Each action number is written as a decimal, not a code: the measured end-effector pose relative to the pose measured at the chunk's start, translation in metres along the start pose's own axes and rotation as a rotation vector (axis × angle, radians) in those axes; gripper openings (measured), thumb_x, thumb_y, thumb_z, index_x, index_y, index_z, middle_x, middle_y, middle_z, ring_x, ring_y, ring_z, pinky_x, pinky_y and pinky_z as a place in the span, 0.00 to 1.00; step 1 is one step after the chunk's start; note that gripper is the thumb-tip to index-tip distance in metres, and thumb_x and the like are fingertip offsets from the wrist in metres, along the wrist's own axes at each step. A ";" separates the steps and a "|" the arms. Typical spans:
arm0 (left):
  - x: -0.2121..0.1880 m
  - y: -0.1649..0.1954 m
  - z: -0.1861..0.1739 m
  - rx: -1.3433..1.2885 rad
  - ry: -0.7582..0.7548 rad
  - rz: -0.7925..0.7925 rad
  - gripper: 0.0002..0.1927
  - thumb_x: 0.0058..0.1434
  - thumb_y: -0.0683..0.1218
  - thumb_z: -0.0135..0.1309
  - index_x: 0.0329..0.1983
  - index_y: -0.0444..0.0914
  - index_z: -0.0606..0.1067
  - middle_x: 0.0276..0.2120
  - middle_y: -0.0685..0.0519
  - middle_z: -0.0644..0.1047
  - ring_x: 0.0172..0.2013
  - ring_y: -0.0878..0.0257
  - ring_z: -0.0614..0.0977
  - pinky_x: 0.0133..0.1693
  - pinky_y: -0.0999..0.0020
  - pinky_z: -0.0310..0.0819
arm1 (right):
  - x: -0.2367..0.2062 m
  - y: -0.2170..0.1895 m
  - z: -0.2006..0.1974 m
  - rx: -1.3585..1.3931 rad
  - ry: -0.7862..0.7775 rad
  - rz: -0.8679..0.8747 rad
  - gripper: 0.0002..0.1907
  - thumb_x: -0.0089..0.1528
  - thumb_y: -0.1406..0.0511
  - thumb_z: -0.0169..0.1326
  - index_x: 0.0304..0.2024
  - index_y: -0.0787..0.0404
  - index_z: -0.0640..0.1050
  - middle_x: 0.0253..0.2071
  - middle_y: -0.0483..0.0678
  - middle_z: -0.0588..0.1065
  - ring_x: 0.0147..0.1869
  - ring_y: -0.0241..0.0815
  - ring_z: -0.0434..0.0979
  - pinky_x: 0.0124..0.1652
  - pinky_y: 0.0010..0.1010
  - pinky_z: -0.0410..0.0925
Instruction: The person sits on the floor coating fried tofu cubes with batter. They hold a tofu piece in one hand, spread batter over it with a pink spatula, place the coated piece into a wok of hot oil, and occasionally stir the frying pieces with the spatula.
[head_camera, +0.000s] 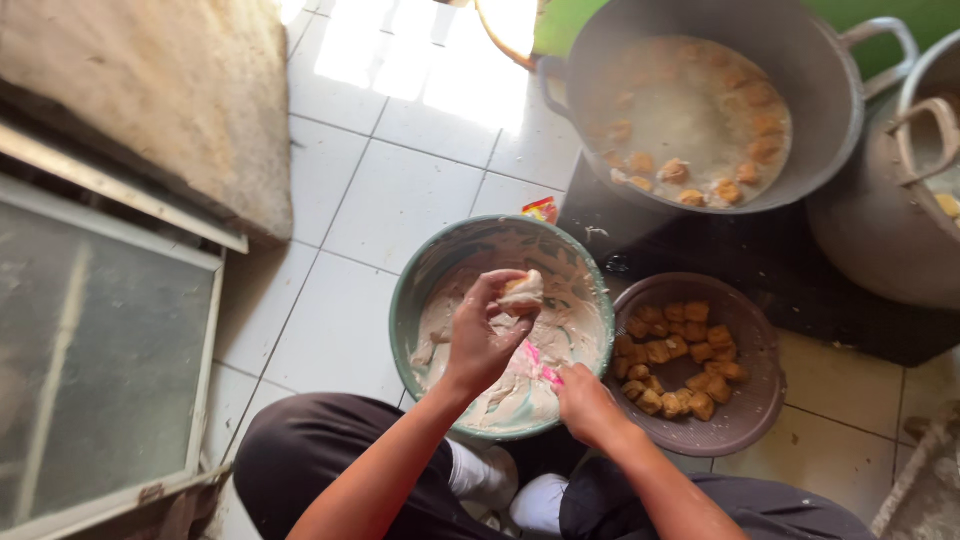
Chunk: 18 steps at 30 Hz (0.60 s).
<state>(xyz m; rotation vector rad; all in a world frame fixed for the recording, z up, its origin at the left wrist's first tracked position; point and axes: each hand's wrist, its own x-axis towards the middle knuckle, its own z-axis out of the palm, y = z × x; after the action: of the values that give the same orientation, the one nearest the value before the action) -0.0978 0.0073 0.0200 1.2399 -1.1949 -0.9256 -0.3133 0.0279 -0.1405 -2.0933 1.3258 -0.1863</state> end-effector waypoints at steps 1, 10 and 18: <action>0.007 -0.009 0.009 0.086 -0.035 -0.004 0.23 0.56 0.38 0.63 0.55 0.39 0.74 0.47 0.51 0.79 0.48 0.61 0.83 0.49 0.66 0.79 | -0.002 0.007 0.005 -0.092 -0.054 0.041 0.10 0.63 0.66 0.51 0.45 0.64 0.77 0.46 0.60 0.74 0.53 0.61 0.74 0.51 0.48 0.70; 0.145 -0.041 0.140 0.412 -0.083 0.222 0.29 0.57 0.49 0.63 0.61 0.43 0.67 0.54 0.46 0.76 0.59 0.47 0.75 0.58 0.53 0.69 | -0.002 -0.010 -0.023 -0.188 -0.131 0.073 0.14 0.62 0.62 0.56 0.47 0.63 0.77 0.49 0.57 0.72 0.55 0.57 0.75 0.51 0.49 0.70; 0.160 -0.006 0.109 0.311 -0.120 0.256 0.27 0.66 0.45 0.61 0.68 0.42 0.68 0.62 0.45 0.76 0.66 0.48 0.75 0.68 0.55 0.65 | 0.016 0.042 -0.099 0.246 0.471 0.094 0.08 0.64 0.64 0.56 0.37 0.63 0.81 0.36 0.55 0.80 0.40 0.51 0.81 0.40 0.39 0.73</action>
<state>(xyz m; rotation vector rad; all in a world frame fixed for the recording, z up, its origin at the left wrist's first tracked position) -0.1755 -0.1698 0.0314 1.2479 -1.5973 -0.6478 -0.3809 -0.0418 -0.0915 -1.8364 1.5721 -0.7999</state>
